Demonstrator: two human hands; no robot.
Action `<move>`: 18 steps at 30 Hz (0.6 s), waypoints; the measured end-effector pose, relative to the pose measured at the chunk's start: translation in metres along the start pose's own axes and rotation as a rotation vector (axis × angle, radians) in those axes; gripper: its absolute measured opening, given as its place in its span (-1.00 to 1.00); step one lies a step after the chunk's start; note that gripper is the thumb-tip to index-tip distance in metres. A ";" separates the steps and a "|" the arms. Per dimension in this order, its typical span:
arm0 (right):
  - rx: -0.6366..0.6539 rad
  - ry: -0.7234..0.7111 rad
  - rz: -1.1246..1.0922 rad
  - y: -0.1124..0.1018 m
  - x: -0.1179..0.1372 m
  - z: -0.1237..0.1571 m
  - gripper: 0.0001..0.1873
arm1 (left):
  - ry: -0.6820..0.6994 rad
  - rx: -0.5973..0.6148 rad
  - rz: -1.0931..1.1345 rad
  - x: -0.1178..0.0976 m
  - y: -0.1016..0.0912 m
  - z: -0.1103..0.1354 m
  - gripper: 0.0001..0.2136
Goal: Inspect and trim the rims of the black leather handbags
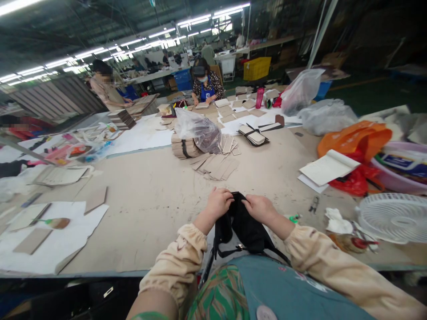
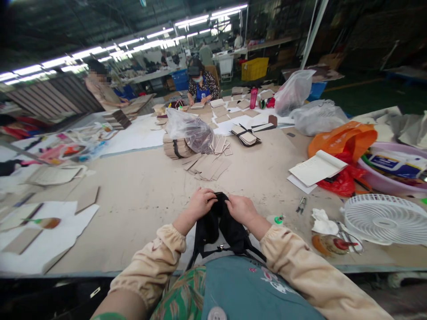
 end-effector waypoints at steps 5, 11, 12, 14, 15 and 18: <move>-0.001 0.000 0.028 -0.002 -0.001 0.000 -0.58 | 0.017 0.015 -0.018 -0.002 0.001 -0.001 -0.81; -0.024 0.013 0.027 -0.006 -0.004 -0.001 -0.53 | -0.032 0.020 -0.044 0.001 0.004 -0.004 -0.75; -0.034 0.009 0.017 -0.008 -0.004 -0.002 -0.55 | -0.038 0.023 -0.047 0.002 0.004 -0.005 -0.75; -0.052 -0.006 0.001 -0.012 -0.004 -0.006 -0.60 | -0.046 0.035 -0.057 0.002 0.006 -0.005 -0.75; -0.058 -0.017 -0.005 -0.014 -0.004 -0.008 -0.62 | -0.050 0.041 -0.065 0.002 0.006 -0.006 -0.76; -0.066 -0.055 -0.013 -0.017 -0.001 -0.016 -0.67 | -0.043 0.045 -0.091 0.001 0.008 -0.006 -0.77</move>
Point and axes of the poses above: each hand's wrist, its own z-axis away from the middle knuckle, its own y-axis out of the palm, x = y × z, the point moved 8 cm from there along -z, towards the middle knuckle, and after that the axes turned 12 degrees about -y, right-handed, at the moved point
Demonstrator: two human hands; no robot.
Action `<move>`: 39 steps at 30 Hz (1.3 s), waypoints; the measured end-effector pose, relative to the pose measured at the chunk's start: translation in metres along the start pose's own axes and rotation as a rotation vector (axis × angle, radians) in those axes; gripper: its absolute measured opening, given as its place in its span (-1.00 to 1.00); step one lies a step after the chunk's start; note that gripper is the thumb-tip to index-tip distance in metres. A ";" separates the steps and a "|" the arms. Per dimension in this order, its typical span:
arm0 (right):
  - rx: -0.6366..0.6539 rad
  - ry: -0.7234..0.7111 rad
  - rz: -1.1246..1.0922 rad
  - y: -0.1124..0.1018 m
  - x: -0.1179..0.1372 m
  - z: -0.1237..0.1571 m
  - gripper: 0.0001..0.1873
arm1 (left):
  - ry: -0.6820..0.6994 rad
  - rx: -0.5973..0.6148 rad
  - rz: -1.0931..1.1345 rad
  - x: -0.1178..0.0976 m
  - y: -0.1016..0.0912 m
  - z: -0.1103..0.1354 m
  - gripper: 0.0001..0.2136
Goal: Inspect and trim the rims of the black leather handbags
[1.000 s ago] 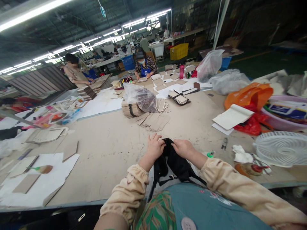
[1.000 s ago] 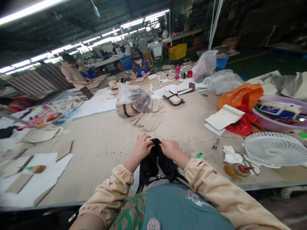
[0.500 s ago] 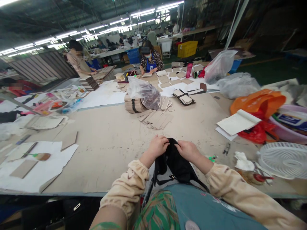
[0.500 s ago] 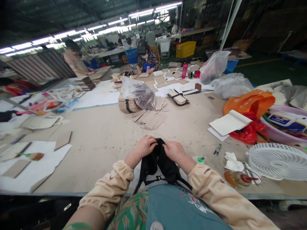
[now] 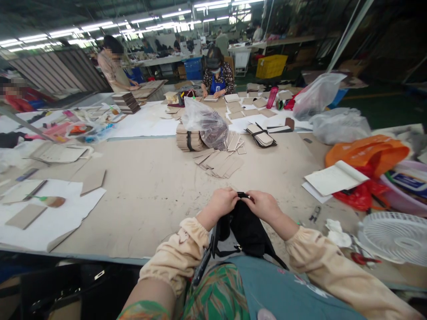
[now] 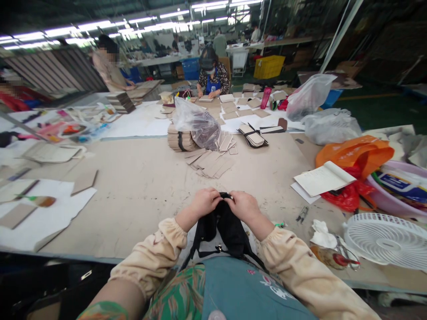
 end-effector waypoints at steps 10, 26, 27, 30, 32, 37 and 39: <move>-0.003 -0.033 0.026 0.004 0.003 -0.007 -0.63 | 0.036 -0.026 0.041 0.000 0.001 -0.001 -0.79; -0.061 -0.077 0.089 0.008 0.005 -0.006 -0.60 | 0.050 -0.041 0.143 0.001 -0.003 -0.002 -0.83; -0.061 -0.078 0.087 0.008 0.004 -0.006 -0.60 | 0.041 -0.040 0.142 0.001 -0.003 -0.002 -0.82; -0.060 -0.078 0.074 0.008 0.003 -0.007 -0.61 | 0.035 -0.043 0.151 0.002 -0.003 -0.003 -0.82; -0.063 -0.080 0.062 0.007 0.003 -0.007 -0.62 | 0.038 -0.045 0.158 0.002 -0.003 -0.003 -0.82; -0.088 -0.097 0.065 0.004 0.003 -0.008 -0.64 | 0.020 -0.049 0.121 0.001 -0.004 -0.003 -0.83; -0.105 -0.104 0.076 0.003 0.004 -0.009 -0.64 | 0.013 -0.054 0.100 0.001 -0.004 -0.003 -0.83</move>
Point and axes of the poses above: each hand's wrist, its own z-axis away from the middle knuckle, its own y-axis out of the palm, x = y × z, the point moved 8 cm from there along -z, towards the middle knuckle, and after that the axes turned 12 degrees about -y, right-handed, at the moved point
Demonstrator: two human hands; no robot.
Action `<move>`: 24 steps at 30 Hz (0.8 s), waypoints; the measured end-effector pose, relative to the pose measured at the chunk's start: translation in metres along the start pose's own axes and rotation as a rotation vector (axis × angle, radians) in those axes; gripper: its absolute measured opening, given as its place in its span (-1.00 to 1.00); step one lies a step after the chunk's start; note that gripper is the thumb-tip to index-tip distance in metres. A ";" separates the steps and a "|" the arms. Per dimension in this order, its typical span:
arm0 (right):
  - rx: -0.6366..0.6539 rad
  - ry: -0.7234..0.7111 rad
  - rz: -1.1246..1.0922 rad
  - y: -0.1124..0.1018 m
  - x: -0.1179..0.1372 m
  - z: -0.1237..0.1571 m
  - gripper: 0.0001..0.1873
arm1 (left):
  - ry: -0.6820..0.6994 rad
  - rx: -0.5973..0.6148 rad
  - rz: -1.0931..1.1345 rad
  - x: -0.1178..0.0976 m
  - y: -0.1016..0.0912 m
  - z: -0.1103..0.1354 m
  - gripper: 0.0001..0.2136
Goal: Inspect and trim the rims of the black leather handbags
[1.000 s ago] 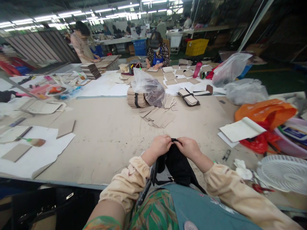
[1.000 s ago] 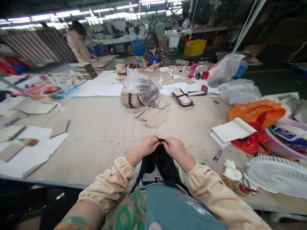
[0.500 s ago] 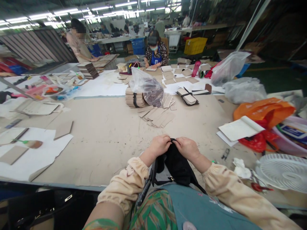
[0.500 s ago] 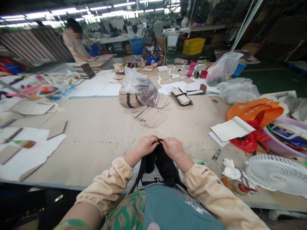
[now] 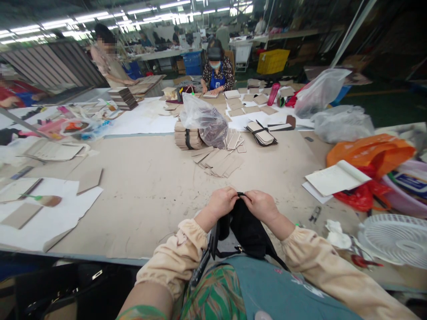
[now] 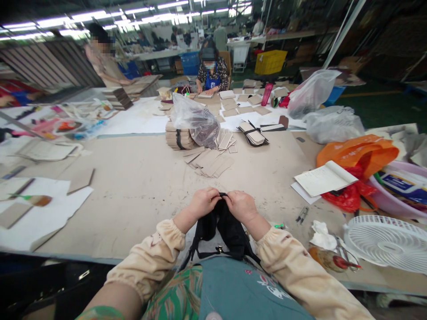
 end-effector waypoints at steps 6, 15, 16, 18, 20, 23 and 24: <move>-0.029 -0.021 0.036 -0.002 0.002 -0.001 -0.66 | -0.018 -0.007 0.027 0.001 0.002 -0.001 -0.86; -0.015 -0.010 0.040 -0.001 0.000 -0.002 -0.69 | -0.044 0.024 0.062 0.006 0.002 0.000 -0.82; -0.016 -0.008 0.037 -0.001 0.000 -0.002 -0.69 | -0.031 0.028 0.061 0.006 0.002 0.000 -0.83; -0.019 -0.005 0.030 -0.001 -0.001 -0.002 -0.69 | -0.011 0.032 0.059 0.005 0.001 0.001 -0.85; -0.019 -0.008 0.021 0.000 -0.002 -0.002 -0.69 | 0.000 0.033 0.063 0.005 0.000 0.001 -0.87; -0.018 -0.012 0.019 0.000 -0.002 -0.001 -0.68 | -0.002 0.024 0.074 0.005 -0.001 0.002 -0.90; -0.018 -0.012 0.020 0.000 -0.002 -0.001 -0.68 | -0.007 0.015 0.078 0.005 -0.002 0.002 -0.90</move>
Point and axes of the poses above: each hand's wrist, its own z-axis away from the middle knuckle, its own y-axis out of the palm, x = y × z, the point moved 8 cm from there along -z, towards the middle knuckle, and after that the axes turned 12 degrees about -y, right-handed, at the moved point
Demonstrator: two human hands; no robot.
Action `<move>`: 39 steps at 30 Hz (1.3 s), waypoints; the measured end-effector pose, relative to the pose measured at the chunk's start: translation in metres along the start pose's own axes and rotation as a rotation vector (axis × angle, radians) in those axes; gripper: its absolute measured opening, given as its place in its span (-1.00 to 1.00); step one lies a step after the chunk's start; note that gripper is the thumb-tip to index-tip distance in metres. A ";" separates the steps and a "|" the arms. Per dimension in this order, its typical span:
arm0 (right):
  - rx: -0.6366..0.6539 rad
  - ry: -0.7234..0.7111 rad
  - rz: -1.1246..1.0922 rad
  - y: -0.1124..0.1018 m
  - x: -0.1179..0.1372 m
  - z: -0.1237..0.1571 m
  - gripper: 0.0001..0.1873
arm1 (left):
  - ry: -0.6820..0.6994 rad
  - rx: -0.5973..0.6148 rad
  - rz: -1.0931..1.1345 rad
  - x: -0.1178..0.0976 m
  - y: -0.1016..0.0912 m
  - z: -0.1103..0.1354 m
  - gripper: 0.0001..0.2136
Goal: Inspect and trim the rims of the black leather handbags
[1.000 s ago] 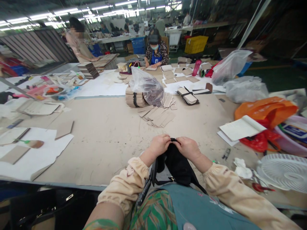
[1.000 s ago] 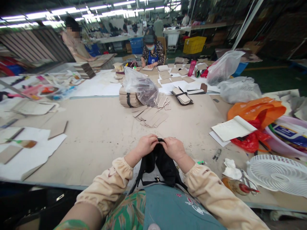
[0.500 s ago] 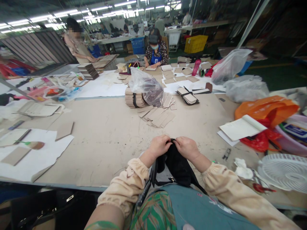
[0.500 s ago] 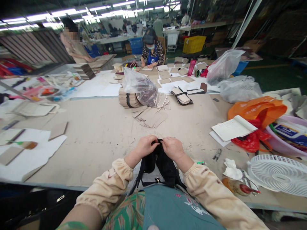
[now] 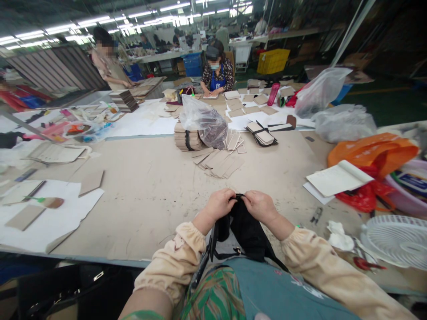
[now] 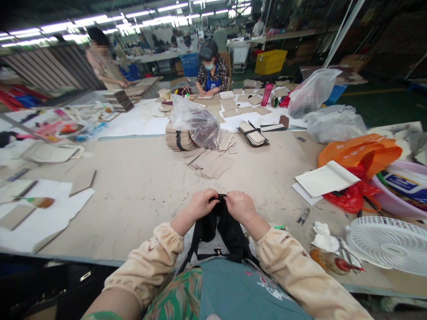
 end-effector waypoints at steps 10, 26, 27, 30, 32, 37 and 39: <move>0.005 0.003 -0.008 0.001 -0.001 0.001 -0.68 | 0.004 -0.072 -0.004 0.000 0.000 0.006 -0.87; -0.020 0.043 -0.028 0.002 -0.002 0.004 -0.68 | -0.032 -0.046 -0.057 0.002 0.001 0.003 -0.83; -0.026 0.047 -0.033 0.002 -0.003 0.004 -0.68 | -0.038 -0.040 -0.063 0.002 0.000 0.003 -0.82; -0.049 0.019 -0.068 0.000 -0.004 0.005 -0.74 | -0.053 -0.023 -0.072 0.002 0.000 0.002 -0.81; -0.066 -0.030 -0.084 -0.003 -0.002 0.003 -0.71 | -0.047 -0.018 -0.074 0.002 0.000 0.002 -0.81; -0.044 -0.107 -0.105 -0.005 0.003 -0.003 -0.67 | -0.035 -0.029 -0.085 0.002 0.000 0.001 -0.82; -0.032 -0.118 -0.119 -0.004 0.004 -0.007 -0.73 | -0.044 -0.033 -0.082 0.004 0.000 0.001 -0.82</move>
Point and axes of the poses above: each hand's wrist, its own z-axis away from the middle knuckle, its own y-axis out of the palm, x = y × z, the point moved 8 cm from there along -z, towards the middle knuckle, and after that the axes turned 12 degrees about -y, right-handed, at the moved point
